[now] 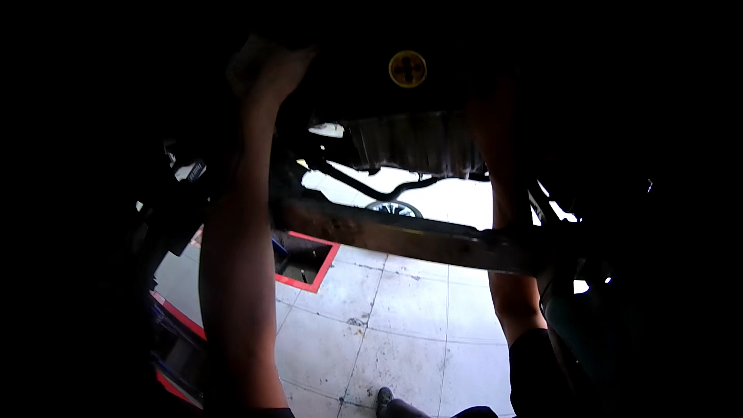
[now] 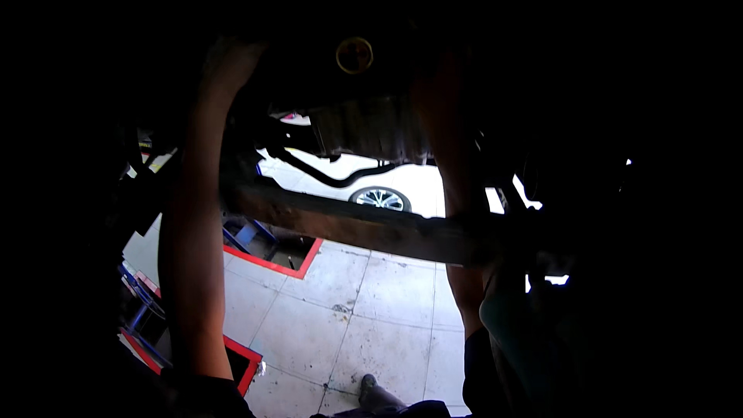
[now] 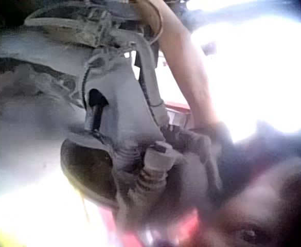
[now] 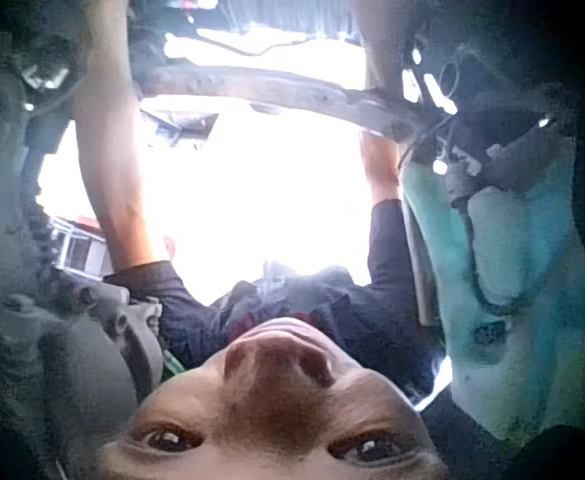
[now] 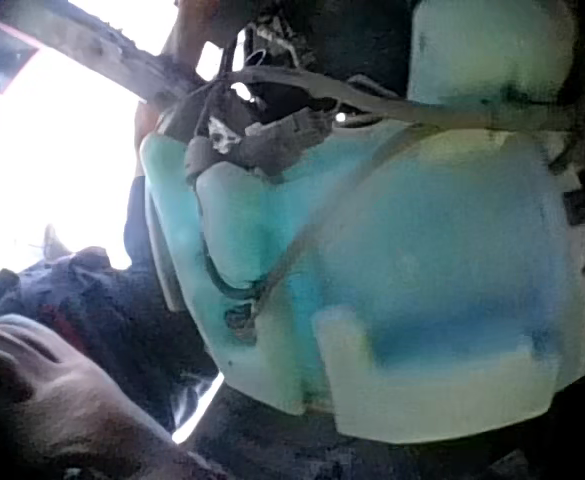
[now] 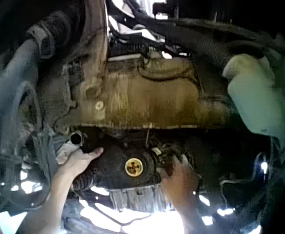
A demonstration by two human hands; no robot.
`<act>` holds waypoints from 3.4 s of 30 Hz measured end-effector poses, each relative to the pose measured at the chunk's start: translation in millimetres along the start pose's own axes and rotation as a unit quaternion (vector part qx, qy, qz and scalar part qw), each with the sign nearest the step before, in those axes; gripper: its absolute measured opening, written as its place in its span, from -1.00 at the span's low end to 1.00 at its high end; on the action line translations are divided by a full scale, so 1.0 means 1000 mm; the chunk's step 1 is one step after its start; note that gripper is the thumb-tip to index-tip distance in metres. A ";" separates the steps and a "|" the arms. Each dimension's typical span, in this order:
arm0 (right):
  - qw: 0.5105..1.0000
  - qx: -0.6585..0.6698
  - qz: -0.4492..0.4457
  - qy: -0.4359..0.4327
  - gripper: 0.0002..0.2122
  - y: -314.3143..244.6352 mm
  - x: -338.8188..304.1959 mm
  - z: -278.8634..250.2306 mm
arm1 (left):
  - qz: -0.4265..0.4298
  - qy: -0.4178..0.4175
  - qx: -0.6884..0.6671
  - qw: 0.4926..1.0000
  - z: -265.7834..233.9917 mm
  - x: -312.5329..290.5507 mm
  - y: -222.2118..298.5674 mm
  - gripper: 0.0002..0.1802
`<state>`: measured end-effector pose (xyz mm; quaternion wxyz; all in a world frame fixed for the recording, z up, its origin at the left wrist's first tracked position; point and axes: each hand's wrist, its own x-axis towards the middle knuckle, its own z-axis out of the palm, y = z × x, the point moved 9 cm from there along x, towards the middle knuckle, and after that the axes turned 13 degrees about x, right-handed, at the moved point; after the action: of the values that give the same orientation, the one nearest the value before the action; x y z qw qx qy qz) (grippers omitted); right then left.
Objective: The person removes an oil filter from the underside of a vehicle, cleans the filter housing, and installs a new oil filter. The person then reattaches the housing cover and secures it with bolts.
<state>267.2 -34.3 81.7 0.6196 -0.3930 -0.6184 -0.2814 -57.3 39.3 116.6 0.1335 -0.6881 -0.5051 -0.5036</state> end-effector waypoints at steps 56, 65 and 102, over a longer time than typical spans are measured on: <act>0.927 0.159 0.304 -0.151 -0.82 0.024 -0.417 -0.123 | 0.070 0.044 0.116 0.990 0.018 -0.202 0.092 -0.37; 0.932 0.115 0.325 -0.110 -0.84 0.008 -0.404 -0.202 | 0.099 0.090 0.137 0.982 0.011 -0.205 0.092 -0.40; 0.439 0.614 0.561 0.338 -0.67 0.187 -0.378 -0.516 | -0.134 -0.357 0.088 0.920 0.264 -0.602 -0.078 -0.48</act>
<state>675.5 -417.9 -280.0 0.8807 -0.0441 -0.0146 0.4714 35.9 -79.8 -527.4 -0.0643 -0.7338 -0.6489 -0.1909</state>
